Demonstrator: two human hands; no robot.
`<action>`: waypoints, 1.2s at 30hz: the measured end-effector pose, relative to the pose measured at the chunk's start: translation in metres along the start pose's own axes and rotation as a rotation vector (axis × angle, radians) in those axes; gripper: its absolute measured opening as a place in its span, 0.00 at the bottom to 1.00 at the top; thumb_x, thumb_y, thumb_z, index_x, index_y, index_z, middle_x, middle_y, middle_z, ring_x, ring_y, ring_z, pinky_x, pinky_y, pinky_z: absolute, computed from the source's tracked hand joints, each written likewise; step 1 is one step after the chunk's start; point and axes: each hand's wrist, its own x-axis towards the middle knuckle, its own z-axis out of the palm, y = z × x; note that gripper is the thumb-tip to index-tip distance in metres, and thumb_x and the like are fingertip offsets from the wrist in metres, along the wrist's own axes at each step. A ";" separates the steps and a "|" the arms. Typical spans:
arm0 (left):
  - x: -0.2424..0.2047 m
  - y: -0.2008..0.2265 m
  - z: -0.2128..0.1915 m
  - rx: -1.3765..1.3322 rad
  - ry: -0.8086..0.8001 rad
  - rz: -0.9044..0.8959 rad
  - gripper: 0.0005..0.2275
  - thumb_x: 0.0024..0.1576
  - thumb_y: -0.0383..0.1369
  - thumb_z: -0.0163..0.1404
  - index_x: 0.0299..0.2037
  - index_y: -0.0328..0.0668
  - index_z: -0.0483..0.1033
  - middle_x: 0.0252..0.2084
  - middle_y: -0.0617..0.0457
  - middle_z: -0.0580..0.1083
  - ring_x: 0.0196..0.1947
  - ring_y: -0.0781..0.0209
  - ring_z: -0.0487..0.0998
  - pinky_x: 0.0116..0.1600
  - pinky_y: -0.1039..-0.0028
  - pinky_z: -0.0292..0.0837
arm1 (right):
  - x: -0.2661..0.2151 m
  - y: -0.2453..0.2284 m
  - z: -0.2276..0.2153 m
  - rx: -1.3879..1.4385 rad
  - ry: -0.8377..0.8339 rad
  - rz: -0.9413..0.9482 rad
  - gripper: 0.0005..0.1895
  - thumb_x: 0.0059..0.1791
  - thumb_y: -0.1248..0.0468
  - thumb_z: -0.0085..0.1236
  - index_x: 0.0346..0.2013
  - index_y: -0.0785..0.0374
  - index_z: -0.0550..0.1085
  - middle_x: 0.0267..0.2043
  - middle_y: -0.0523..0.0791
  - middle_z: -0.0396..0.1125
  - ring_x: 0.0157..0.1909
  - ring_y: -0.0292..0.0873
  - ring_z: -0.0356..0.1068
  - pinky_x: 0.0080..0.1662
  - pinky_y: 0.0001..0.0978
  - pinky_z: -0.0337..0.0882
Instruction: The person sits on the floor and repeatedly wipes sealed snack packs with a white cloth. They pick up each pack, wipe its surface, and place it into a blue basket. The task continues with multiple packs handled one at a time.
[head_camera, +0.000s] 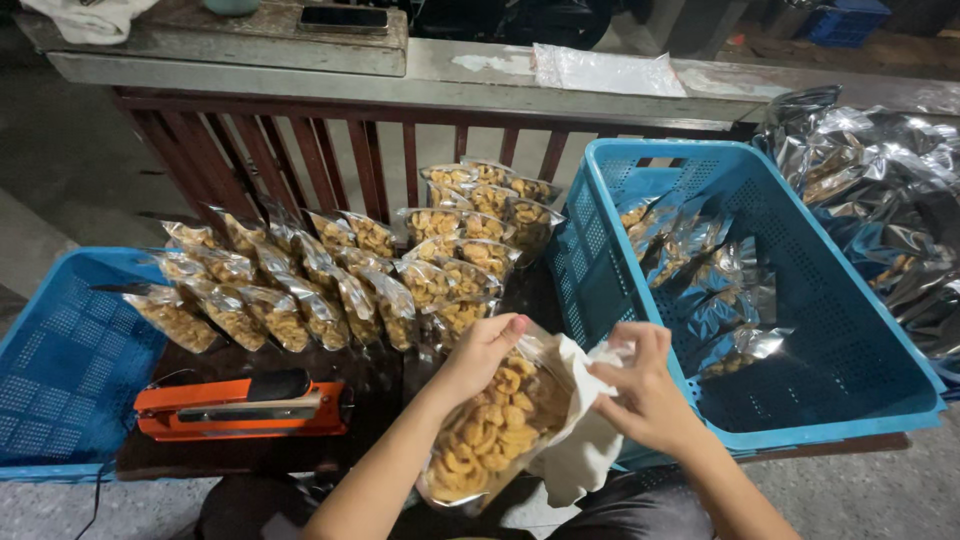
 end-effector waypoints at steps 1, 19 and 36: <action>0.001 -0.001 0.000 -0.068 -0.046 0.012 0.19 0.68 0.44 0.41 0.44 0.34 0.77 0.30 0.58 0.73 0.33 0.72 0.72 0.40 0.74 0.69 | 0.006 -0.002 -0.004 -0.003 0.023 -0.038 0.19 0.36 0.58 0.64 0.40 0.61 0.81 0.60 0.55 0.54 0.62 0.60 0.50 0.63 0.51 0.55; -0.001 -0.026 -0.018 -0.425 -0.085 0.061 0.19 0.68 0.43 0.42 0.45 0.31 0.79 0.38 0.57 0.79 0.40 0.71 0.76 0.48 0.78 0.71 | 0.042 -0.024 -0.013 0.089 -0.324 0.086 0.21 0.36 0.60 0.54 0.40 0.64 0.82 0.67 0.49 0.55 0.64 0.57 0.50 0.62 0.46 0.61; -0.006 0.028 0.014 0.211 0.209 0.225 0.12 0.63 0.33 0.45 0.50 0.34 0.77 0.36 0.38 0.80 0.38 0.52 0.84 0.39 0.67 0.76 | 0.054 -0.009 0.000 0.358 -0.083 0.155 0.10 0.47 0.65 0.53 0.42 0.65 0.74 0.63 0.48 0.56 0.56 0.50 0.54 0.60 0.40 0.55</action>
